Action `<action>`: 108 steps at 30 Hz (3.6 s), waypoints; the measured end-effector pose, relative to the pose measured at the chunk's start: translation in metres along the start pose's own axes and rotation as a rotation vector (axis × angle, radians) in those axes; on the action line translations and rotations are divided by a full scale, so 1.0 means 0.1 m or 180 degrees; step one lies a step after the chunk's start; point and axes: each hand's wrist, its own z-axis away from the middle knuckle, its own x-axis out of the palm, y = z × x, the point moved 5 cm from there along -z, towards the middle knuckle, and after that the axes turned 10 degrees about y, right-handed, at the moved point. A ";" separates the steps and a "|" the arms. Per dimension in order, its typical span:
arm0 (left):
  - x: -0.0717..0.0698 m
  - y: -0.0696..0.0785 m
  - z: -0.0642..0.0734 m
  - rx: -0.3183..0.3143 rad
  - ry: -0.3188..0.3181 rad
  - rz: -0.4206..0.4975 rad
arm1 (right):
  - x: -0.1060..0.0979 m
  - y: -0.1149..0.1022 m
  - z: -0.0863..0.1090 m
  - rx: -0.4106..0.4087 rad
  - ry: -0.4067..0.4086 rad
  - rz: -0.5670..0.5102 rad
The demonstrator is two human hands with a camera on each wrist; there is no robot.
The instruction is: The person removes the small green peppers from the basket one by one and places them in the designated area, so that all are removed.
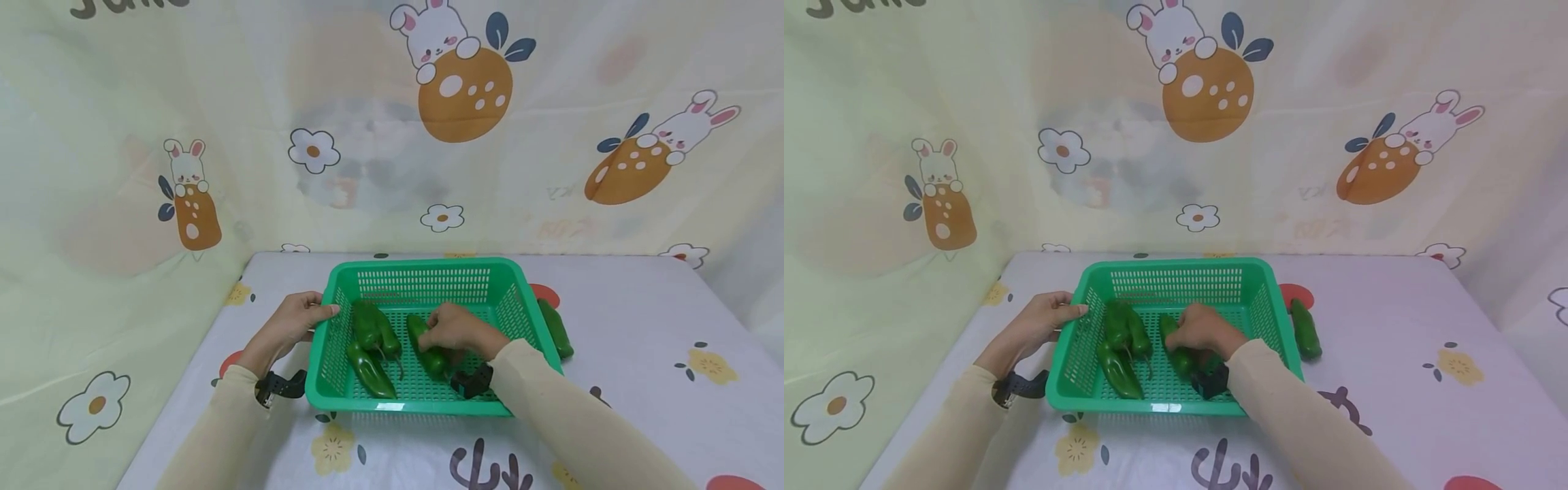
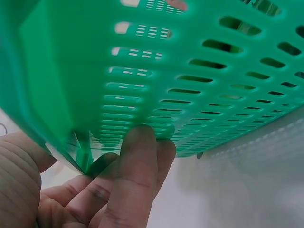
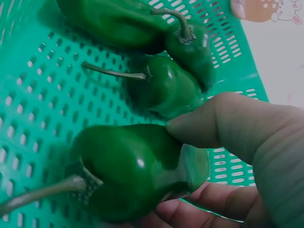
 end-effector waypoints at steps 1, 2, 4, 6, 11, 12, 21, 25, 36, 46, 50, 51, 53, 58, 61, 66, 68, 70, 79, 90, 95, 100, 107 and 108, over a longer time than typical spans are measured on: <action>0.00 0.00 0.00 0.0004 -0.0001 -0.0007 | -0.02 -0.01 0.00 -0.0007 0.0012 -0.0002; 0.00 0.00 0.00 0.0009 0.0003 -0.0020 | -0.03 -0.01 0.00 -0.0020 0.0035 -0.0019; 0.00 0.00 0.00 0.0011 0.0014 -0.0047 | -0.07 -0.03 0.01 -0.0041 0.0067 -0.0078; 0.00 0.01 0.00 0.0015 0.0019 -0.0067 | -0.11 -0.04 0.02 -0.0023 0.0090 -0.0161; 0.00 0.00 -0.01 0.0015 0.0012 -0.0066 | -0.19 -0.07 0.05 0.0027 0.0098 -0.0317; 0.00 0.00 -0.01 0.0018 0.0010 -0.0066 | -0.21 -0.08 0.06 0.0045 0.0095 -0.0339; 0.01 0.00 -0.01 0.0030 0.0014 -0.0046 | -0.35 -0.10 0.12 0.0035 0.0140 -0.0445; 0.02 0.01 -0.01 0.0045 0.0017 -0.0053 | -0.43 -0.10 0.16 0.0026 0.0170 -0.0516; 0.01 0.03 0.00 0.0108 0.0021 -0.0127 | -0.76 -0.05 0.29 0.0055 0.0259 -0.0630; 0.01 0.02 -0.01 0.0141 0.0128 -0.0334 | -1.05 0.11 0.40 0.0057 0.0326 -0.0499; 0.00 0.00 -0.01 0.0180 0.0182 -0.0386 | -1.16 0.19 0.43 0.0065 0.0368 -0.0417; 0.00 0.00 -0.01 0.0181 0.0196 -0.0383 | -1.19 0.21 0.44 0.0066 0.0378 -0.0406; 0.00 -0.01 0.00 0.0193 0.0209 -0.0382 | -1.24 0.23 0.46 0.0063 0.0402 -0.0400; 0.01 -0.01 0.00 0.0211 0.0213 -0.0346 | -1.36 0.25 0.52 0.0059 0.0497 -0.0384; 0.01 -0.01 0.00 0.0205 0.0217 -0.0325 | -1.43 0.28 0.54 0.0033 0.0557 -0.0384; 0.03 0.00 -0.01 0.0189 0.0214 -0.0300 | -1.54 0.34 0.58 0.0015 0.0669 -0.0363; 0.03 0.01 -0.01 0.0183 0.0211 -0.0306 | -1.57 0.37 0.60 0.0018 0.0710 -0.0333; 0.03 0.01 0.00 0.0176 0.0214 -0.0318 | -1.61 0.40 0.61 0.0015 0.0743 -0.0316; 0.02 0.01 0.02 0.0210 0.0223 -0.0432 | -1.77 0.56 0.66 0.0057 0.0817 -0.0254; 0.02 0.03 0.02 0.0205 0.0204 -0.0415 | -1.89 0.81 0.67 0.0246 0.0815 -0.0242; 0.02 0.02 0.02 0.0200 0.0188 -0.0421 | -1.92 0.91 0.66 0.0359 0.0833 -0.0247; 0.02 0.03 0.03 0.0214 0.0197 -0.0443 | -1.94 0.99 0.65 0.0451 0.0848 -0.0259; 0.03 0.04 0.04 0.0178 0.0162 -0.0380 | -1.95 1.17 0.63 0.0541 0.0885 -0.0253; 0.03 0.05 0.04 0.0176 0.0162 -0.0377 | -1.95 1.20 0.62 0.0558 0.0902 -0.0238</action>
